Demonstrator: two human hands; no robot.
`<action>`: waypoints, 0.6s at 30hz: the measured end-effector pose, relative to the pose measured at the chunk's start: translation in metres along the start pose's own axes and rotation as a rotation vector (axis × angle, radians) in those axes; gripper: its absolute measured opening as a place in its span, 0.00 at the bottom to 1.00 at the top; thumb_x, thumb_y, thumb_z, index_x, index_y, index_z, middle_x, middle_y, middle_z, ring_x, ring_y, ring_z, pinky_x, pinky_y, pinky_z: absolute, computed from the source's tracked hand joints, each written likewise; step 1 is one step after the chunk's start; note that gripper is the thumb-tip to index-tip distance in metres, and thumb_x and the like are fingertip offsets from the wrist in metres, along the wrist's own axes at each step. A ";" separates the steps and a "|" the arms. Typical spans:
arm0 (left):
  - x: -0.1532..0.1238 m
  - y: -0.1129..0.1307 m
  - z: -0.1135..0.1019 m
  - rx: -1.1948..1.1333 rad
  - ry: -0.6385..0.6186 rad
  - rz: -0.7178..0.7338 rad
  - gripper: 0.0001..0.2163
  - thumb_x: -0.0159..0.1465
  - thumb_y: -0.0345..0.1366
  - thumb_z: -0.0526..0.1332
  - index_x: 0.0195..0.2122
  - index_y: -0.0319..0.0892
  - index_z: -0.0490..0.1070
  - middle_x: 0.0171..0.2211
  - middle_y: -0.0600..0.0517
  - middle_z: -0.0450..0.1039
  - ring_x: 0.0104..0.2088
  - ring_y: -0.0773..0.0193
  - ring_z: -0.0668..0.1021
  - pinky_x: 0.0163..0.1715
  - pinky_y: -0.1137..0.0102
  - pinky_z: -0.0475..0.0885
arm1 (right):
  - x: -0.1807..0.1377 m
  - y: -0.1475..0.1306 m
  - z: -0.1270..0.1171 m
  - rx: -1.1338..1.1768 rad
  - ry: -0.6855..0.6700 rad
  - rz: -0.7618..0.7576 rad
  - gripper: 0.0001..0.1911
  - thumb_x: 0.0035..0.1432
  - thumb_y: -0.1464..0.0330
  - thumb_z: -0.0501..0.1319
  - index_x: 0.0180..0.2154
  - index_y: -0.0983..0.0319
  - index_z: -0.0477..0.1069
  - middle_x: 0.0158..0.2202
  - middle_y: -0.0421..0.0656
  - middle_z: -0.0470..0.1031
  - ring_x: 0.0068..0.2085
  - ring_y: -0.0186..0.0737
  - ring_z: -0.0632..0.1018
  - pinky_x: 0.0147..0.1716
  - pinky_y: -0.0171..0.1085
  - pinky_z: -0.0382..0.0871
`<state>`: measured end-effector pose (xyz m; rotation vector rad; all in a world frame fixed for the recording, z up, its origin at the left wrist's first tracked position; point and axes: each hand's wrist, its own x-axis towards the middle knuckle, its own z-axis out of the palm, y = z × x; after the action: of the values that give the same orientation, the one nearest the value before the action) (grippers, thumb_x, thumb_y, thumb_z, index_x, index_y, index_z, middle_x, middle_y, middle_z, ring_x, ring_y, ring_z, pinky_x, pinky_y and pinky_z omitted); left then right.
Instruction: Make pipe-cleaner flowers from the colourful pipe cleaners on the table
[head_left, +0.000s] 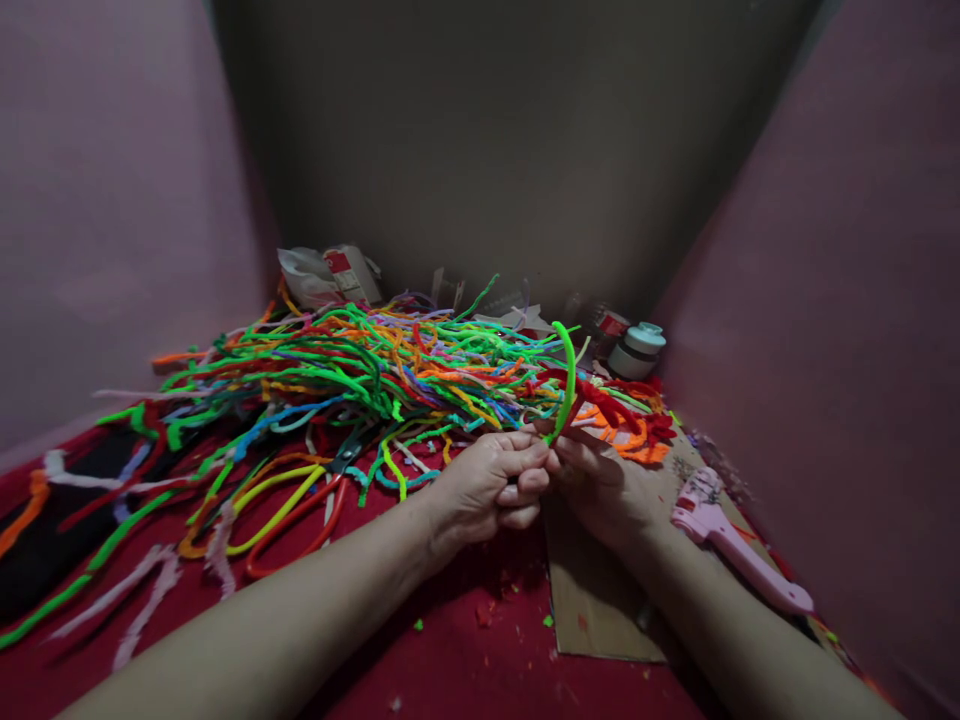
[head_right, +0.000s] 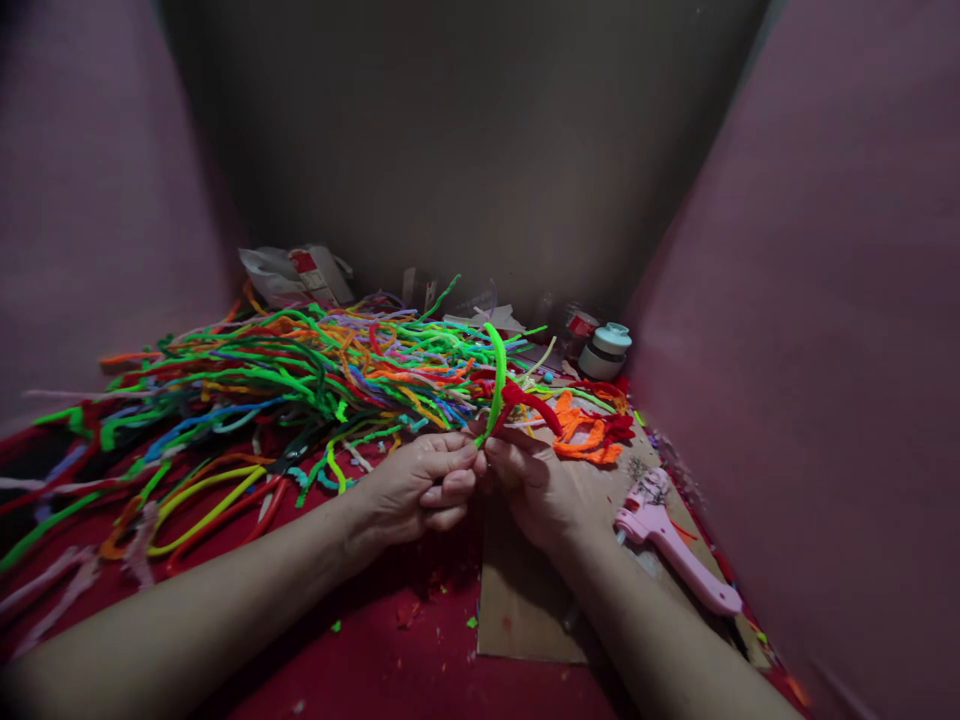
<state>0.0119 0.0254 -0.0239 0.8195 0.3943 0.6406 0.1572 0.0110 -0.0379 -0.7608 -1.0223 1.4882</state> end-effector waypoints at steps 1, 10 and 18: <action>0.000 0.001 0.000 0.009 -0.009 -0.014 0.07 0.59 0.36 0.58 0.29 0.38 0.66 0.14 0.63 0.53 0.11 0.80 0.46 0.11 0.80 0.47 | 0.000 0.000 0.000 -0.011 0.012 -0.006 0.08 0.48 0.66 0.63 0.33 0.60 0.75 0.22 0.38 0.71 0.23 0.34 0.68 0.25 0.35 0.64; 0.000 -0.007 0.000 1.190 0.390 0.516 0.06 0.60 0.36 0.55 0.33 0.42 0.70 0.26 0.53 0.67 0.27 0.67 0.68 0.29 0.73 0.61 | -0.005 -0.005 0.004 -0.342 0.150 -0.167 0.07 0.52 0.62 0.61 0.32 0.57 0.74 0.29 0.40 0.76 0.34 0.42 0.74 0.33 0.39 0.67; 0.001 -0.008 -0.003 1.160 0.412 0.490 0.10 0.63 0.34 0.51 0.27 0.42 0.69 0.21 0.56 0.61 0.23 0.70 0.64 0.26 0.75 0.58 | -0.016 -0.018 0.006 -0.630 0.251 -0.221 0.05 0.49 0.67 0.64 0.31 0.54 0.77 0.28 0.40 0.77 0.35 0.46 0.74 0.39 0.42 0.66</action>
<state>0.0139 0.0231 -0.0322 1.9343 0.9950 1.0506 0.1618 -0.0054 -0.0203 -1.1974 -1.3455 0.8481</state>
